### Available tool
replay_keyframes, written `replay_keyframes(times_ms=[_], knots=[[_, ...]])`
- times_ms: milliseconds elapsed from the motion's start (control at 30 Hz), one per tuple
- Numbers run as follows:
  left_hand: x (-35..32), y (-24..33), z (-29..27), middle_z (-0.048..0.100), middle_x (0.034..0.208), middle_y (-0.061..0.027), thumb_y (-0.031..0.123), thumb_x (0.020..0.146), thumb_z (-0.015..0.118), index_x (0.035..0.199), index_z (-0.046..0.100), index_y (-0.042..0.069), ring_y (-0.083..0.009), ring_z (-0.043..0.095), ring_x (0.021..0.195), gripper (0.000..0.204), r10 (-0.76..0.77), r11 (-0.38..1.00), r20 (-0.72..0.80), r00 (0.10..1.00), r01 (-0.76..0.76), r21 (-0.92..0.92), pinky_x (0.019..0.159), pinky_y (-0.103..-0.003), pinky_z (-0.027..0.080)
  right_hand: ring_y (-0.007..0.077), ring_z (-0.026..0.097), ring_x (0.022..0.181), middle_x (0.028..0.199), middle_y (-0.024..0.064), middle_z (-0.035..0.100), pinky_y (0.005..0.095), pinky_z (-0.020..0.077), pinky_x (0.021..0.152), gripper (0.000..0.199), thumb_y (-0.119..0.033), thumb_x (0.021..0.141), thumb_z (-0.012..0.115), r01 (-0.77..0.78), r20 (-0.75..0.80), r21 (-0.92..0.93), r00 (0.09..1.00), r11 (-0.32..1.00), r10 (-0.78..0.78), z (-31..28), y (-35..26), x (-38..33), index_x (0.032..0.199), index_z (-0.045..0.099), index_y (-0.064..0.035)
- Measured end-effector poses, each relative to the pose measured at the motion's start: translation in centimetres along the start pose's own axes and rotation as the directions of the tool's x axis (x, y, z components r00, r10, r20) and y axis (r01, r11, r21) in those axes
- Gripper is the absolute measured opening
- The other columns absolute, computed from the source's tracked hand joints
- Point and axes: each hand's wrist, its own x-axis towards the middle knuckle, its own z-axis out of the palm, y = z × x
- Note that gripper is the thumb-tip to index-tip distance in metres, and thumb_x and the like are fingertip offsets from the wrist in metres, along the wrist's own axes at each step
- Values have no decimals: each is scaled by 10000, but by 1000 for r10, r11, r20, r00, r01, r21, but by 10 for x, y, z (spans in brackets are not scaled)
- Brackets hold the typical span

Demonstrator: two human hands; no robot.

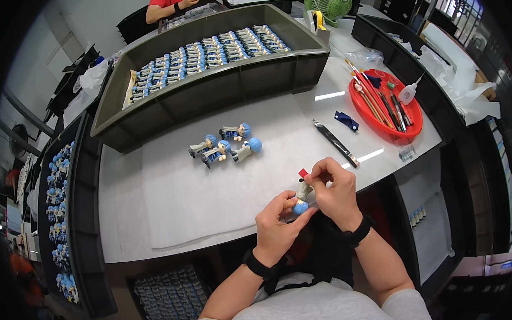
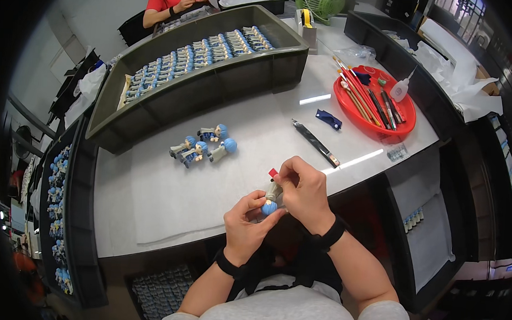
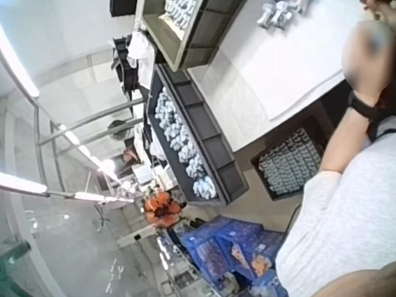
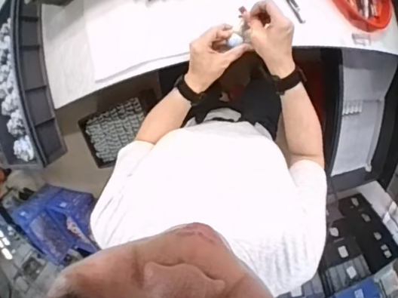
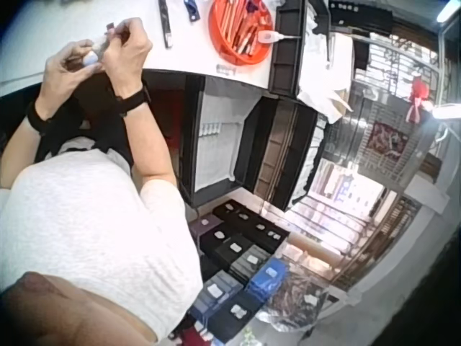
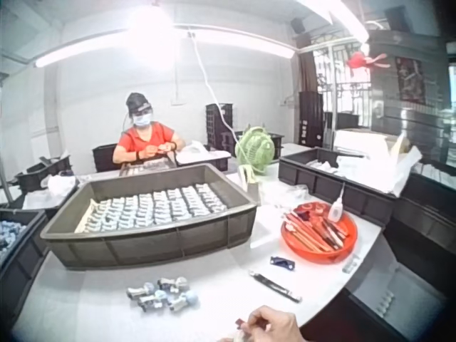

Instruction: The person assembles small blue and white toy figures at a workbench. They pick up individual figures, attach small parts, and place the completed figures into a tray. The process is repeated for multiple figures.

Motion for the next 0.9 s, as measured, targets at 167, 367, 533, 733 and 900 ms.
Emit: replay_keyframes(times_ms=[167, 367, 533, 733, 900], knots=[[-2, -10, -1, 599, 1045, -134, -14, 693, 760, 997, 573, -80, -133, 618, 855, 363, 86, 996, 3, 996, -86, -23, 762, -244, 532, 157, 568, 546, 617, 101, 560, 255, 435, 513, 122, 80, 721, 610, 56, 48, 0, 997, 998, -56, 4, 1, -11, 747, 519, 4], [1, 2, -1, 598, 1048, -131, -31, 700, 745, 1010, 569, -87, -139, 609, 896, 361, -28, 1000, 10, 1000, 28, 3, 788, -256, 526, 145, 526, 518, 595, 84, 532, 256, 415, 494, 142, 67, 728, 624, 58, -17, -15, 998, 998, -59, 1, -6, -6, 748, 499, 4], [-1, -8, 0, 592, 1067, -135, -37, 711, 731, 975, 569, -83, -140, 608, 897, 313, 6, 998, 17, 1000, -5, -57, 791, -256, 525, 133, 536, 522, 592, 78, 534, 252, 419, 490, 158, 57, 736, 634, 11, 16, -22, 1000, 1000, -11, 6, -3, -8, 739, 487, -2], [0, -6, 1, 592, 1069, -140, -38, 716, 725, 943, 568, -78, -143, 607, 902, 278, 39, 999, 8, 999, -39, -27, 790, -257, 525, 124, 512, 510, 580, 78, 518, 250, 407, 484, 169, 47, 738, 645, 37, -1, -3, 999, 999, -37, 8, 0, -8, 737, 483, -2], [0, -4, 0, 599, 1055, -131, -28, 717, 730, 929, 574, -78, -138, 608, 895, 268, -11, 998, 10, 1000, 12, -69, 786, -254, 526, 118, 495, 502, 577, 74, 514, 254, 398, 478, 180, 48, 736, 646, 64, -6, -57, 998, 996, -64, 8, -1, -14, 734, 473, 2]])
